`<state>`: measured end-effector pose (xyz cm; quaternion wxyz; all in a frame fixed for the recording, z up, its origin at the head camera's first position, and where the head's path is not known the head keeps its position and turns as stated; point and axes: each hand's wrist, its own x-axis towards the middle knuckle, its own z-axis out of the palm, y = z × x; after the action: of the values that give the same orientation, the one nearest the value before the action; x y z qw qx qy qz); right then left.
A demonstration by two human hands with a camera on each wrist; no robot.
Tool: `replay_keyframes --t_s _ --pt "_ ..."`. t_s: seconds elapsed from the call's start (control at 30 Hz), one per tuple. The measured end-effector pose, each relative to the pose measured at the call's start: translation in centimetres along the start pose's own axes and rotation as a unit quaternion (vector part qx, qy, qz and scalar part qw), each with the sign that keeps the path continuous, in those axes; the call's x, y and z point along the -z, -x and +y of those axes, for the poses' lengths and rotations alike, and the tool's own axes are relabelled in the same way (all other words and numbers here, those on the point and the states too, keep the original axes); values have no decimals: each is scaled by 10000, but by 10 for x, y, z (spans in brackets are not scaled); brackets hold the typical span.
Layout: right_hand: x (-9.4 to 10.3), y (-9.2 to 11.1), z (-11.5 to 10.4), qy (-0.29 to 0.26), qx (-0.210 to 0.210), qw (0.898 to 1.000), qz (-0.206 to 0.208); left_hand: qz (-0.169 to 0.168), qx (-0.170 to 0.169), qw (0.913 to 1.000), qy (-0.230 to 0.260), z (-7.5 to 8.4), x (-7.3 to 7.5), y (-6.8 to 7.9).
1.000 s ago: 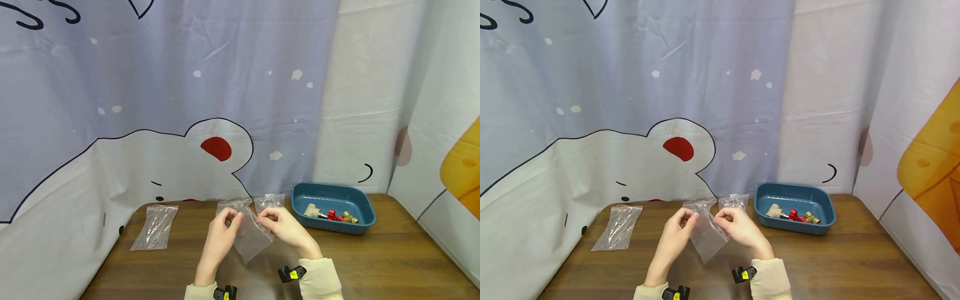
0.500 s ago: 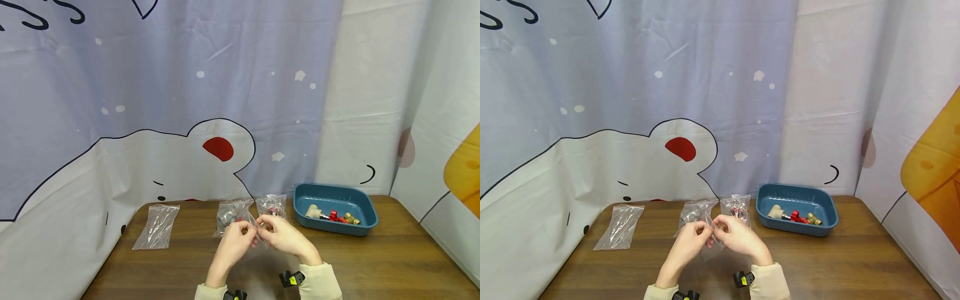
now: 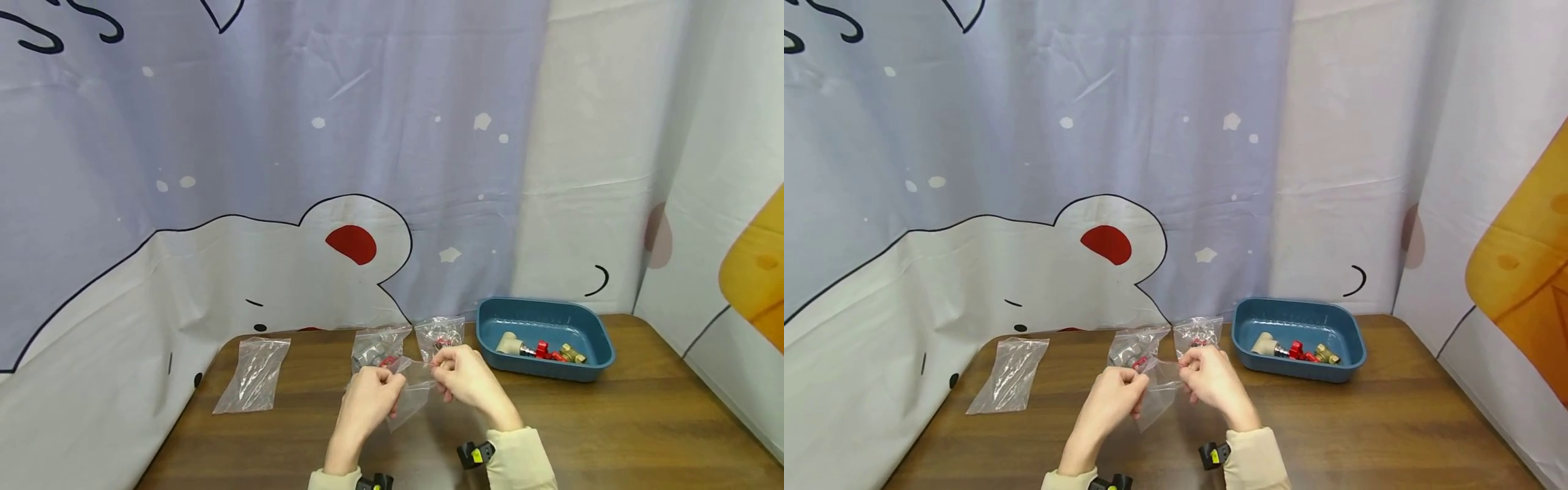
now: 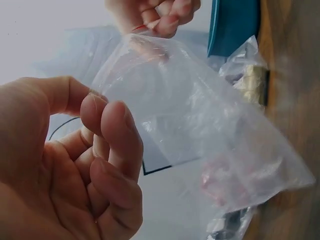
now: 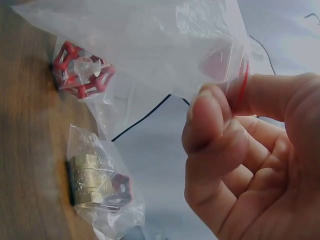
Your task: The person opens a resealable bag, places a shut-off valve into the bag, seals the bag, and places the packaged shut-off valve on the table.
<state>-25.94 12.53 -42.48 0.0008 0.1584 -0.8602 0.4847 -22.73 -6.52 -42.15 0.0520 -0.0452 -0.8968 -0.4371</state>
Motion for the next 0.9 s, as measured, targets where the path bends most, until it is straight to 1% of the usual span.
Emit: replay_keyframes --t_s 0.1,0.2,0.37,0.5,0.57,0.63,0.77,0.83,0.9 --pt "2 0 5 -319 -170 9993 0 1 44 9998 -176 2 2 2" --pt "2 0 9 -462 -258 9986 -11 -88 -48 9992 -382 6 2 5" --pt "2 -1 14 -738 -355 9966 -23 -216 -295 9972 -649 15 3 12" --pt "3 -1 12 -1040 -354 9939 -121 -230 -332 9959 -805 21 5 16" --pt "4 -1 11 -1198 -312 9920 -229 -308 -365 9957 -792 22 7 17" --pt "6 -1 11 -1333 -241 9901 -373 -466 -445 9953 -720 21 10 17" --pt "10 -1 11 -1473 -110 9868 -659 -972 -700 9918 -444 15 17 13" --pt "11 0 10 -1466 -86 9863 -756 -1160 -813 9896 -249 9 21 11" --pt "12 0 10 -1450 -75 9862 -796 -1119 -995 9887 -71 3 25 8"
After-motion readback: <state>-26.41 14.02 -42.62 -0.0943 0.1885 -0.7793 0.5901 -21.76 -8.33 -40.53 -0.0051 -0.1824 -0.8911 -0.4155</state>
